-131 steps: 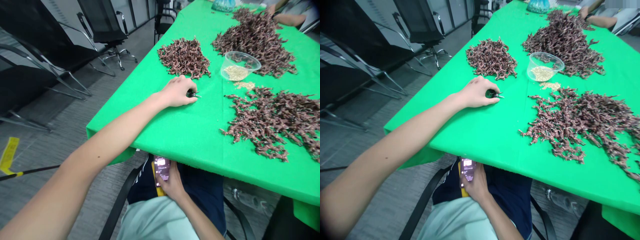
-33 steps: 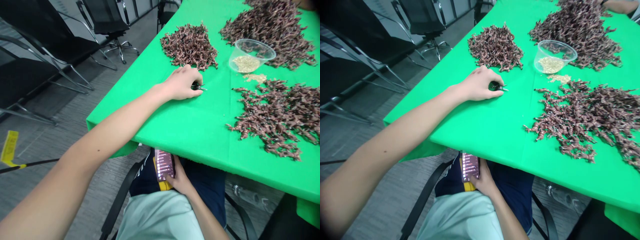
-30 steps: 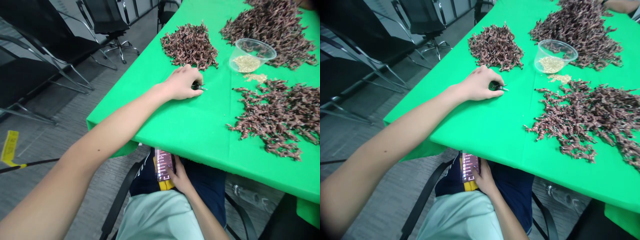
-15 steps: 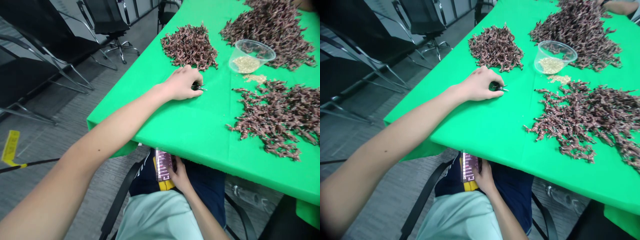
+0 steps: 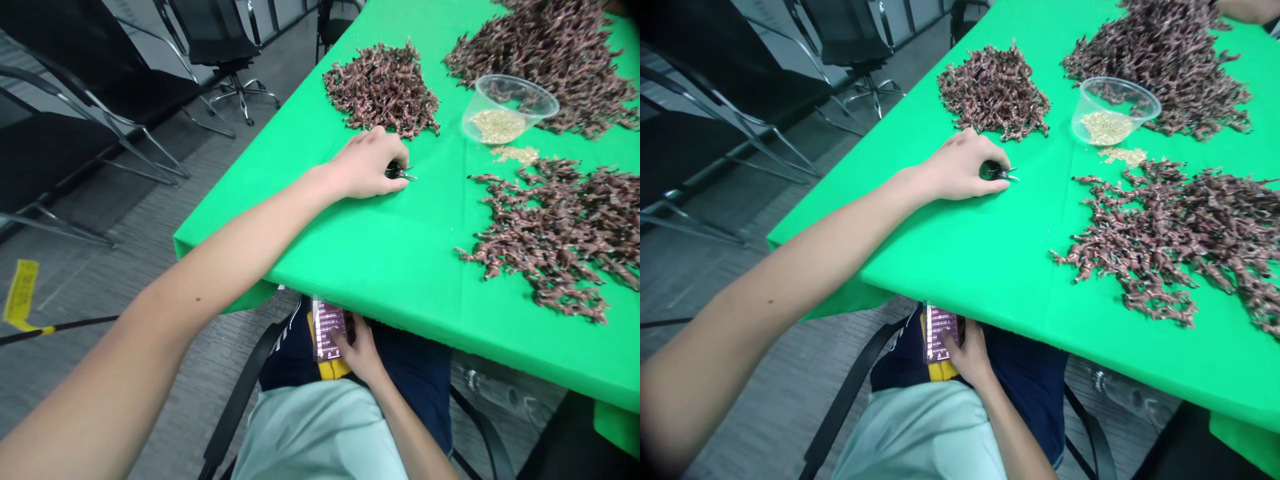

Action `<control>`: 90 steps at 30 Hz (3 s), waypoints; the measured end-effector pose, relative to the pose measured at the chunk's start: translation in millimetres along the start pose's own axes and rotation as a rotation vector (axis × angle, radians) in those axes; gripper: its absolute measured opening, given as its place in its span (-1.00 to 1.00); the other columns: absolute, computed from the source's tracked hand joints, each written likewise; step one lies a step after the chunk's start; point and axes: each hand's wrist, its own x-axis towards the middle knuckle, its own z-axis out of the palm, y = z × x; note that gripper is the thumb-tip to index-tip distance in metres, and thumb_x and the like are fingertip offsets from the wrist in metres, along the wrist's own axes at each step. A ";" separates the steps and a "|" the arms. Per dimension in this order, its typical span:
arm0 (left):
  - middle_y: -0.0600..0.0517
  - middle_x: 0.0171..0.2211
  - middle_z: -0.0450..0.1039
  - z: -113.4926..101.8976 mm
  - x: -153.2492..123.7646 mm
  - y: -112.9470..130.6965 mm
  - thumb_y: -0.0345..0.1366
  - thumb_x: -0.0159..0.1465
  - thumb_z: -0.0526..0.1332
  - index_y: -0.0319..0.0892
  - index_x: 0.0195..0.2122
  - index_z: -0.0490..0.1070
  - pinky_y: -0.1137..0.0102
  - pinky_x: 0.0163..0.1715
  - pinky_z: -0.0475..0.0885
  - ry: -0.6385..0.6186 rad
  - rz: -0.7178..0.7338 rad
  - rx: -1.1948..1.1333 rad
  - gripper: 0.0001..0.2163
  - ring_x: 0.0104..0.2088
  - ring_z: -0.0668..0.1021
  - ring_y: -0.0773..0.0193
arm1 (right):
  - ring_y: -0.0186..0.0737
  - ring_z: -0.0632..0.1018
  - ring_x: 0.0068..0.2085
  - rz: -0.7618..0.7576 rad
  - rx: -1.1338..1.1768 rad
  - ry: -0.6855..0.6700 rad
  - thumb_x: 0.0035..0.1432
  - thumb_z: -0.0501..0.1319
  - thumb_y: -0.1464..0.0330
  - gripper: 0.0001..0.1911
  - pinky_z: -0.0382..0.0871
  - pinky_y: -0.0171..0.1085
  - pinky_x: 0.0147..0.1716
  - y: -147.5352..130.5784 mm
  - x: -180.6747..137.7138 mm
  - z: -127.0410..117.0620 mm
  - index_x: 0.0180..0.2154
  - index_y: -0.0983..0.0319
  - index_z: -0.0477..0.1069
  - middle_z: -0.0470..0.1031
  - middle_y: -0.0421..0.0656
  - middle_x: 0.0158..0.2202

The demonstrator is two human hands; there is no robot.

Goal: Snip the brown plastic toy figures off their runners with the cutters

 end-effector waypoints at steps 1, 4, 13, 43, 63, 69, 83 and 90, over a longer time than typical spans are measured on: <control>-0.02 -0.15 0.58 0.0 0.0 0.1 -0.05 0.20 0.24 0.01 -0.10 0.56 0.08 0.04 0.27 -0.001 0.002 0.007 -0.70 -0.02 0.49 -0.06 | -0.01 0.56 -0.13 0.000 -0.001 0.003 0.15 0.24 0.25 -0.57 0.47 -0.09 -0.11 -0.5 0.3 0.3 0.05 0.20 0.32 0.53 -0.03 -0.08; -0.02 -0.15 0.58 -0.2 -0.1 0.0 -0.04 0.21 0.23 0.01 -0.10 0.56 0.07 0.04 0.27 -0.003 0.009 0.013 -0.71 -0.03 0.49 -0.06 | 0.00 0.56 -0.13 0.005 -0.009 0.012 0.15 0.24 0.24 -0.56 0.48 -0.09 -0.11 -0.6 0.5 0.8 0.06 0.19 0.33 0.53 -0.03 -0.09; -0.01 -0.13 0.58 0.5 0.3 -2.2 -0.04 0.19 0.24 0.05 -0.10 0.56 0.07 0.06 0.26 -0.005 -0.014 -0.047 -0.71 0.00 0.48 -0.05 | -0.01 0.57 -0.16 0.033 -0.029 0.049 0.20 0.19 0.20 -0.63 0.49 -0.11 -0.17 3.0 3.9 2.1 0.01 0.18 0.38 0.55 -0.06 -0.15; -0.03 -0.17 0.58 -2.2 -1.4 2.1 -0.10 0.19 0.21 0.02 -0.11 0.56 0.13 -0.01 0.29 0.011 0.023 0.015 -0.73 -0.02 0.49 -0.03 | 0.04 0.34 0.21 -0.094 0.073 -0.245 0.02 0.41 0.26 -0.09 0.23 -0.02 0.22 -15.4 -4.2 -17.0 0.30 0.13 0.00 0.26 -0.01 0.22; -0.04 -0.16 0.57 -3.8 -2.4 4.4 -0.08 0.19 0.22 0.01 -0.12 0.55 0.14 -0.06 0.31 0.015 0.017 0.053 -0.72 0.01 0.46 -0.06 | 0.12 0.38 0.18 -0.040 -0.140 -0.116 -0.03 0.39 0.19 0.00 0.28 0.05 0.17 -15.7 -6.6 1.7 0.33 0.17 -0.09 0.24 0.05 0.21; -0.05 -0.17 0.57 -3.9 -3.1 5.4 -0.09 0.19 0.22 0.00 -0.13 0.56 0.15 -0.05 0.31 0.017 0.018 0.045 -0.73 0.03 0.45 -0.07 | 0.10 0.42 0.14 -0.033 -0.165 -0.115 -0.03 0.39 0.21 -0.02 0.35 0.04 0.12 -20.9 -6.2 2.5 0.31 0.15 -0.06 0.28 0.04 0.17; -0.03 -0.18 0.58 -4.9 -2.9 6.9 -0.07 0.18 0.22 0.03 -0.11 0.55 0.16 -0.07 0.33 -0.001 -0.024 0.033 -0.71 0.02 0.46 -0.05 | 0.04 0.43 0.13 0.016 -0.065 0.010 0.22 0.19 0.18 -0.40 0.27 0.02 0.18 -12.5 -0.9 12.1 0.24 0.15 0.13 0.38 0.00 0.11; -0.02 -0.18 0.58 -4.8 -2.9 6.0 -0.07 0.16 0.23 0.06 -0.13 0.56 0.14 -0.06 0.33 0.000 -0.019 0.020 -0.73 0.03 0.45 -0.09 | 0.04 0.31 0.25 0.035 0.000 -0.011 0.27 0.12 0.20 -0.47 0.12 0.04 0.27 1.8 0.2 6.6 0.24 0.13 0.18 0.35 -0.03 0.18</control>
